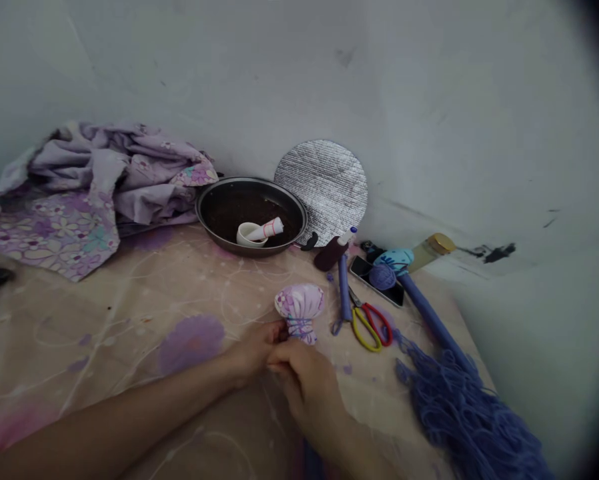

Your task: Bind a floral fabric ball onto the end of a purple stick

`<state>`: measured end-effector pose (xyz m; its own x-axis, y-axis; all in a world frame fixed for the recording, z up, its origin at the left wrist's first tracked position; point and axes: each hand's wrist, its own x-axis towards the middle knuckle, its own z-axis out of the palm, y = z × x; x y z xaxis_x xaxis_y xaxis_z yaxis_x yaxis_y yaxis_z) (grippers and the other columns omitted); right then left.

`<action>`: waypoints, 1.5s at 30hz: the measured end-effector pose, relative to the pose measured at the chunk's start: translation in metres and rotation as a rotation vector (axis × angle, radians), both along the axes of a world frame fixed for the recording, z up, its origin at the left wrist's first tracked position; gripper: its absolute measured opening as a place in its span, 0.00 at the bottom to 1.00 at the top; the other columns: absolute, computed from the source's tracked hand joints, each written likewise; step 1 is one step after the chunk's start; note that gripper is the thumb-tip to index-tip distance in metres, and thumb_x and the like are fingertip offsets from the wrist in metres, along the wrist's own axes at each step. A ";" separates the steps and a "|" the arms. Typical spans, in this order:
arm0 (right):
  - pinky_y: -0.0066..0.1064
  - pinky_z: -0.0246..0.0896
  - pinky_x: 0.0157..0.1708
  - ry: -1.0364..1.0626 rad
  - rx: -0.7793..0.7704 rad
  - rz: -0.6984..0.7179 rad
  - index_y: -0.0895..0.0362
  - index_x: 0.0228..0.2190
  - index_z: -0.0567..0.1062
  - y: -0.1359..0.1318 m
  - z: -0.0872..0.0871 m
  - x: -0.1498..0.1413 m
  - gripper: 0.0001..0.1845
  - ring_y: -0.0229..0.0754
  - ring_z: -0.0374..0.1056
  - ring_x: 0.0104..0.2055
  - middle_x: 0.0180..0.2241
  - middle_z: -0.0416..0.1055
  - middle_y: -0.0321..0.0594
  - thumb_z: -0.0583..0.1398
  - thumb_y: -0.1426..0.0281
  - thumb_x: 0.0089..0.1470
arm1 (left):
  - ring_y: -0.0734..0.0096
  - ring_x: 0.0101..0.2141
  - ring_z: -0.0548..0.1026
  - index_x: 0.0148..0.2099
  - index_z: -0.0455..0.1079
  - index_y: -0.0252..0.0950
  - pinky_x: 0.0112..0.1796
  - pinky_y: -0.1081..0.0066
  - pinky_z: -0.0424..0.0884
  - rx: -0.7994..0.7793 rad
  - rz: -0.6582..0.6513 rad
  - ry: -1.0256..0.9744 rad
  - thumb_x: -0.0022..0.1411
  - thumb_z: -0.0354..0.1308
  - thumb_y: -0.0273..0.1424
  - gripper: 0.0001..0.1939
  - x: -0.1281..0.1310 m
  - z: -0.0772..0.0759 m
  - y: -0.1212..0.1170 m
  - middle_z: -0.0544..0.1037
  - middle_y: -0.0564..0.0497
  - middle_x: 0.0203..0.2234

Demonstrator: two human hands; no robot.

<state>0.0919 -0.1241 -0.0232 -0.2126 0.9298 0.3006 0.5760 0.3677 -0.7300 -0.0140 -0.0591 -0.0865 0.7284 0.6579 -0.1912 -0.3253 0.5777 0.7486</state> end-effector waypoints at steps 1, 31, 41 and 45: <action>0.28 0.60 0.30 0.068 -0.041 -0.032 0.55 0.30 0.71 0.003 0.003 0.004 0.08 0.38 0.67 0.29 0.26 0.71 0.37 0.52 0.73 0.58 | 0.63 0.39 0.72 0.41 0.72 0.34 0.44 0.66 0.64 -0.003 0.001 0.004 0.48 0.65 0.28 0.15 0.000 0.004 -0.001 0.76 0.49 0.34; 0.27 0.62 0.29 0.289 -0.249 -0.205 0.53 0.34 0.70 -0.008 0.004 0.059 0.04 0.35 0.66 0.28 0.30 0.68 0.35 0.55 0.71 0.58 | 0.68 0.37 0.75 0.50 0.66 0.34 0.39 0.64 0.71 -0.222 -0.119 -0.061 0.59 0.58 0.31 0.16 -0.006 -0.004 0.008 0.75 0.44 0.42; 0.31 0.61 0.34 -0.288 -0.133 -0.142 0.55 0.35 0.72 -0.014 0.005 0.057 0.11 0.42 0.67 0.33 0.32 0.67 0.40 0.51 0.79 0.57 | 0.69 0.35 0.75 0.46 0.66 0.35 0.35 0.66 0.72 -0.213 -0.044 -0.031 0.53 0.64 0.32 0.18 -0.002 -0.002 0.003 0.74 0.47 0.39; 0.33 0.62 0.34 -0.418 -0.138 -0.127 0.54 0.36 0.72 -0.013 0.002 0.057 0.13 0.43 0.67 0.32 0.32 0.67 0.40 0.51 0.79 0.57 | 0.69 0.35 0.74 0.46 0.66 0.37 0.36 0.65 0.72 -0.184 0.013 -0.068 0.53 0.64 0.31 0.18 0.000 -0.003 0.002 0.72 0.49 0.37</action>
